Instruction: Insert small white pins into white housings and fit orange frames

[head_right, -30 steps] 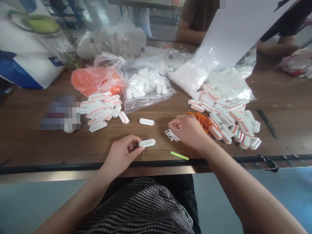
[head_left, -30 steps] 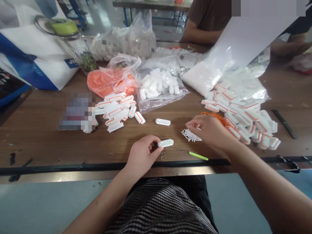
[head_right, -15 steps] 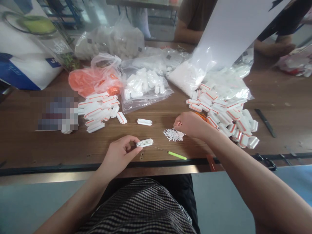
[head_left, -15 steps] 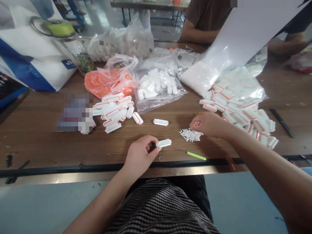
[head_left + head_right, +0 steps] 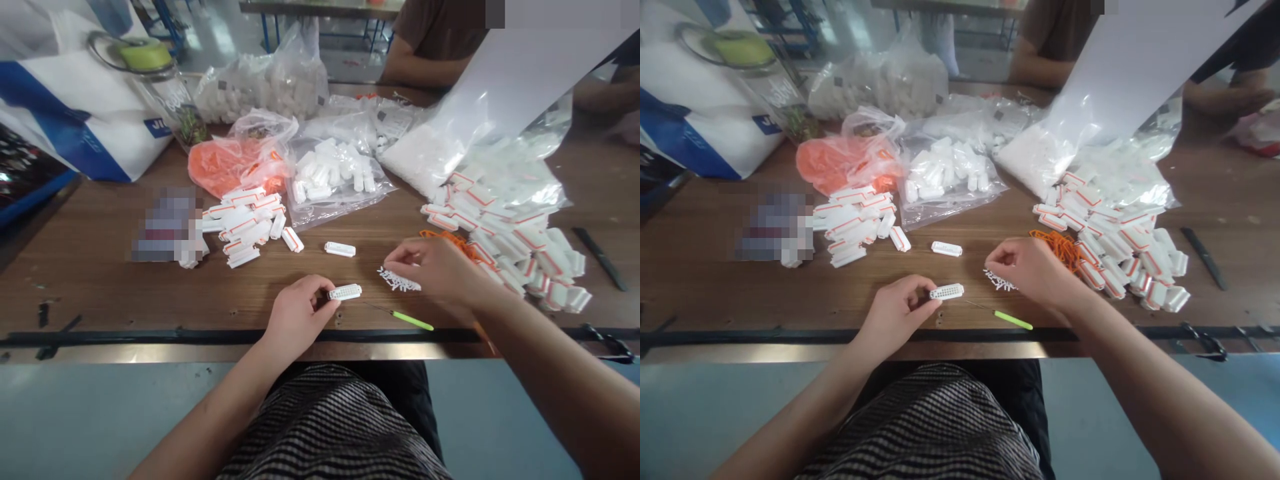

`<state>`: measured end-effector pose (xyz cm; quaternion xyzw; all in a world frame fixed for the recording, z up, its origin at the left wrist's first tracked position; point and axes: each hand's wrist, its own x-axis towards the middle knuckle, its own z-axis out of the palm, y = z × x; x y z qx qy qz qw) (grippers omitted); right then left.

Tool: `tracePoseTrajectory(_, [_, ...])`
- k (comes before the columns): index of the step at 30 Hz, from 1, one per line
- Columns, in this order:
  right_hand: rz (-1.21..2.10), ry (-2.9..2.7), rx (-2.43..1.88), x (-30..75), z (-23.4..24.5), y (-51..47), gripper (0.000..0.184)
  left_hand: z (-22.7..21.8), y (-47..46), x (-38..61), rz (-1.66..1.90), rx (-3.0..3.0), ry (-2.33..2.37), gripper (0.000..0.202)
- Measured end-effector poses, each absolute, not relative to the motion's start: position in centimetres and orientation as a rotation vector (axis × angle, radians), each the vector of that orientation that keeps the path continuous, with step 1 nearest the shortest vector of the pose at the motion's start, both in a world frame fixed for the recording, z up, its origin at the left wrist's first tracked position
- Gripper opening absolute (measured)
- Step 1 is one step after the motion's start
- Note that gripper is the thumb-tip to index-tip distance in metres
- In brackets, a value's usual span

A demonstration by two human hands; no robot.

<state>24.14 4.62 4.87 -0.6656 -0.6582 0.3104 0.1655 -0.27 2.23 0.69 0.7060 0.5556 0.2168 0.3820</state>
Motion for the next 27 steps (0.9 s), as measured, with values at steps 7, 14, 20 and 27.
tracePoseTrajectory(7, [0.836,-2.213,-1.386,18.3,3.8,3.1,0.014,0.4,2.1,-0.4,0.624,1.829,1.372,0.006])
tracePoseTrajectory(14, [0.596,-2.385,-1.324,18.0,3.1,3.5,0.014,0.4,2.1,-0.4,0.605,1.857,1.377,0.007])
tracePoseTrajectory(20, [0.639,-2.322,-1.303,17.8,2.6,3.2,0.013,0.4,2.1,-0.4,0.588,1.859,1.381,0.008])
tracePoseTrajectory(27, [0.495,-2.413,-1.283,18.2,2.8,3.0,0.016,0.4,2.2,-0.3,0.6,1.841,1.367,0.007])
